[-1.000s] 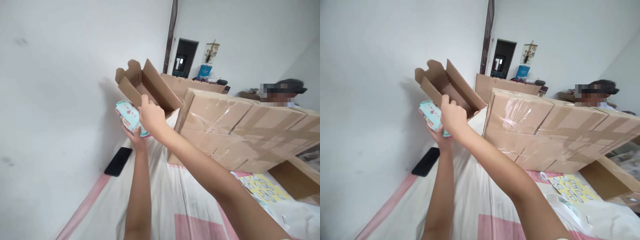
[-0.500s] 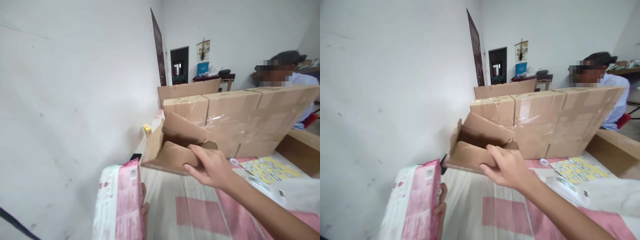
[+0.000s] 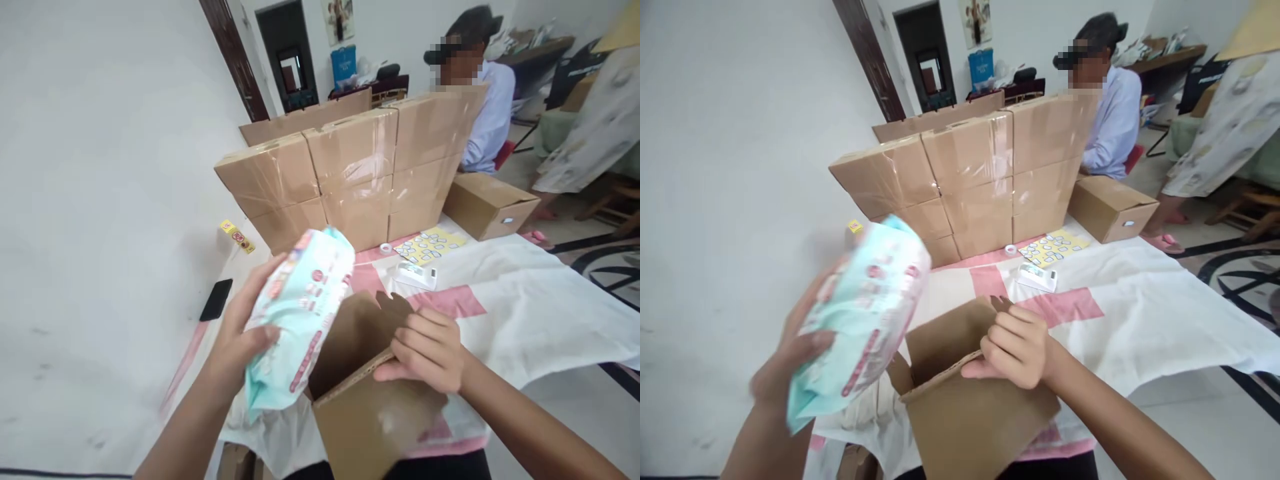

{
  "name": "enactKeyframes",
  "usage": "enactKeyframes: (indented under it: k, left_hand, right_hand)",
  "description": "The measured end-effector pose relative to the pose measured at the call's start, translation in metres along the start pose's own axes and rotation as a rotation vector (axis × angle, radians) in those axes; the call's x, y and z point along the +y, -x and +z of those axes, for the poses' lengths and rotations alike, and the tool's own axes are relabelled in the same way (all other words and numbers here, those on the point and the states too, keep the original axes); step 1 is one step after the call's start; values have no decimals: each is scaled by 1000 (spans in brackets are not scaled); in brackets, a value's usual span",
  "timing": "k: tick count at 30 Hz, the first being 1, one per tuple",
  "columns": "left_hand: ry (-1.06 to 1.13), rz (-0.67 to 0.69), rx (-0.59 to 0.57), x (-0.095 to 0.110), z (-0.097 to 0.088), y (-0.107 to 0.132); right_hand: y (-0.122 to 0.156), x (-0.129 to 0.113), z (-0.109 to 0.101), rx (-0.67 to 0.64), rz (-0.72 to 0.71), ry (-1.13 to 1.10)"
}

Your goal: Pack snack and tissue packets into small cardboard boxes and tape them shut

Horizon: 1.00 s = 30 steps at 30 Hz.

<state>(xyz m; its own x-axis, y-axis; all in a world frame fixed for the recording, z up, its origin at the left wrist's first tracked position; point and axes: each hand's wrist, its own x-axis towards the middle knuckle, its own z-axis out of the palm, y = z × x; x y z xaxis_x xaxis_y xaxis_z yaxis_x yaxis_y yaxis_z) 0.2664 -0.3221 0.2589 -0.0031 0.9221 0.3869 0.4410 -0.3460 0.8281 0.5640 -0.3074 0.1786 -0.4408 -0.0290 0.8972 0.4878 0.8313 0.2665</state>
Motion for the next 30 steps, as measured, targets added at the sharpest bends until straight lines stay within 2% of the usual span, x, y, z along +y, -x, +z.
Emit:
enactKeyframes:
  k: [2,4,5,7,11,15,18,21,25,28,30]
  left_hand:
    - [-16,6,-244,18,12,-9]
    - [-99,80,-462,27,23,-17]
    - [-161,139,-536,28,30,-20]
    - [-305,253,-685,24,46,-22]
    - [-529,447,-1038,2,81,-11]
    - [-635,465,-1279,-14,103,0]
    - [-714,485,-1346,-13,107,-2]
    - [-667,504,-1284,-16,109,-1]
    - [-692,448,-1133,-52,125,19]
    - [-814,459,-1196,-80,139,28]
    - [-833,453,-1272,-81,140,22]
  right_hand:
    - [4,-2,-8,25,-32,14]
    - [11,-6,-13,-23,-30,2]
    - [15,-9,-14,-61,-12,-12]
    - [24,-15,-15,-125,39,-37]
    - [28,-25,-20,-209,86,-48]
    - [24,-35,-23,-240,48,-75]
    - [27,-40,-23,-236,85,-74]
    - [30,-41,-24,-233,142,-67]
    - [31,-45,-25,-294,178,-65]
    - [35,-55,-23,-324,231,-88]
    - [43,-62,-23,-329,274,-117]
